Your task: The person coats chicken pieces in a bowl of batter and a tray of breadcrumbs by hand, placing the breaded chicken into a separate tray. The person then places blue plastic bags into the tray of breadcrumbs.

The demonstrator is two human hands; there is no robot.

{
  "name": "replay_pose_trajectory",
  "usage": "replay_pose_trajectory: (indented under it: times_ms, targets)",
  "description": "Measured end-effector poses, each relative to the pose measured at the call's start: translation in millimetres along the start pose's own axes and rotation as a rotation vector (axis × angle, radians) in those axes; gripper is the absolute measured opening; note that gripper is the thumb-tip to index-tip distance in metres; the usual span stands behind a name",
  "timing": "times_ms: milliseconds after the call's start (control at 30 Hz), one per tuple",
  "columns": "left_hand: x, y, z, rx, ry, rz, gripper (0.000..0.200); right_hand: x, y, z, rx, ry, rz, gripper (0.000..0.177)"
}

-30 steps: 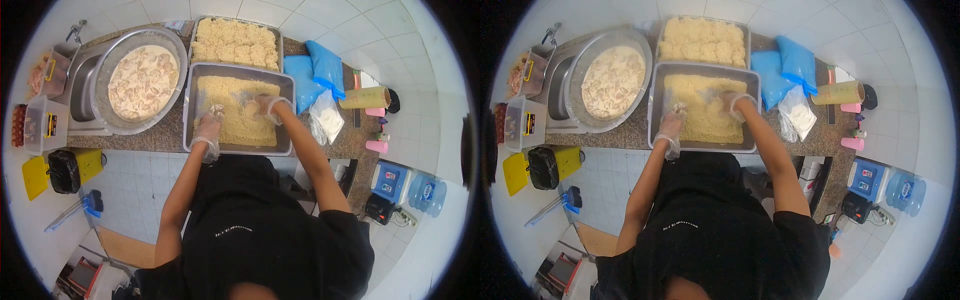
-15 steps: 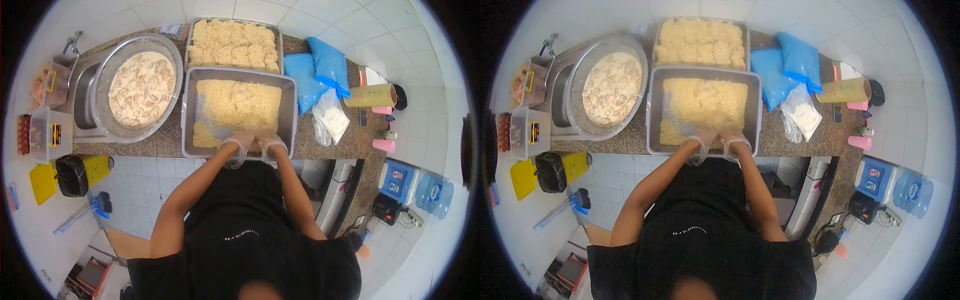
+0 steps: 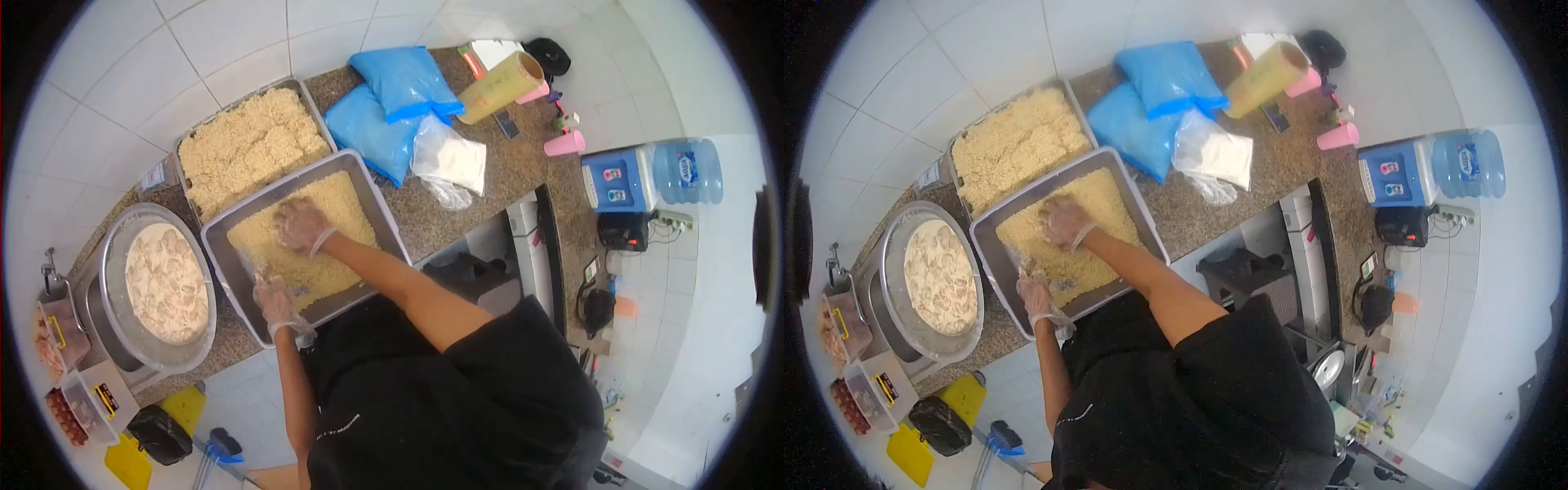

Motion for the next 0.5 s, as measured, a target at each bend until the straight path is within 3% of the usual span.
replay_pose_trajectory:
  times_ms: [33,100,133,200,233,300,333,367,400,433,467,500]
  targets:
    - [-2.3,-1.6,-0.9,-0.003,0.002,-0.006,0.039,7.0,1.7,11.9,0.045,0.071,0.057,0.042]
    - [2.1,20.0,5.0,0.393,-0.091,-0.232,0.042,26.1,11.0,10.4,0.164,0.158,0.113,0.044]
    - [-1.9,24.3,3.0,0.400,-0.086,-0.228,0.042,20.9,21.0,2.4,0.169,0.153,0.119,0.044]
    - [4.7,19.1,-1.2,-0.177,-0.115,-0.108,0.045,27.6,20.3,-5.9,0.148,0.115,0.007,0.046]
    - [-3.0,26.8,-1.9,-0.172,-0.103,-0.109,0.045,20.6,24.3,-4.9,0.026,0.026,-0.068,0.049]
    - [-8.8,37.8,-8.4,0.124,-0.220,-0.117,0.045,12.7,29.7,-5.4,0.056,0.032,-0.046,0.050]
    - [-6.8,39.6,-10.9,0.120,-0.221,-0.119,0.045,10.6,33.8,-7.0,0.080,0.036,-0.038,0.050]
    - [-4.8,43.2,-12.4,0.343,-0.209,-0.180,0.043,9.5,39.1,-1.0,0.076,0.042,-0.043,0.050]
    - [-4.1,48.0,-11.6,0.572,-0.190,-0.242,0.042,7.2,46.2,3.7,-0.058,-0.130,-0.029,0.052]
    - [-3.7,50.3,-11.5,0.577,-0.183,-0.246,0.042,9.9,49.3,6.5,-0.186,-0.307,-0.012,0.055]
    - [-0.9,49.5,-13.9,0.630,-0.244,-0.186,0.041,17.3,46.0,17.7,-0.182,-0.309,-0.008,0.055]
    - [1.6,47.9,-16.5,0.682,-0.302,-0.126,0.040,26.9,44.7,22.6,-0.040,-0.480,-0.071,0.051]
Point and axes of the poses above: each hand's wrist, its own x-axis away from the middle knuckle, its own z-axis out of the back of the hand, y = z × x, the point moved 5 cm from there along -x, towards the middle knuckle, and after that the axes turned 9 degrees about -y, right-handed, at the moved point
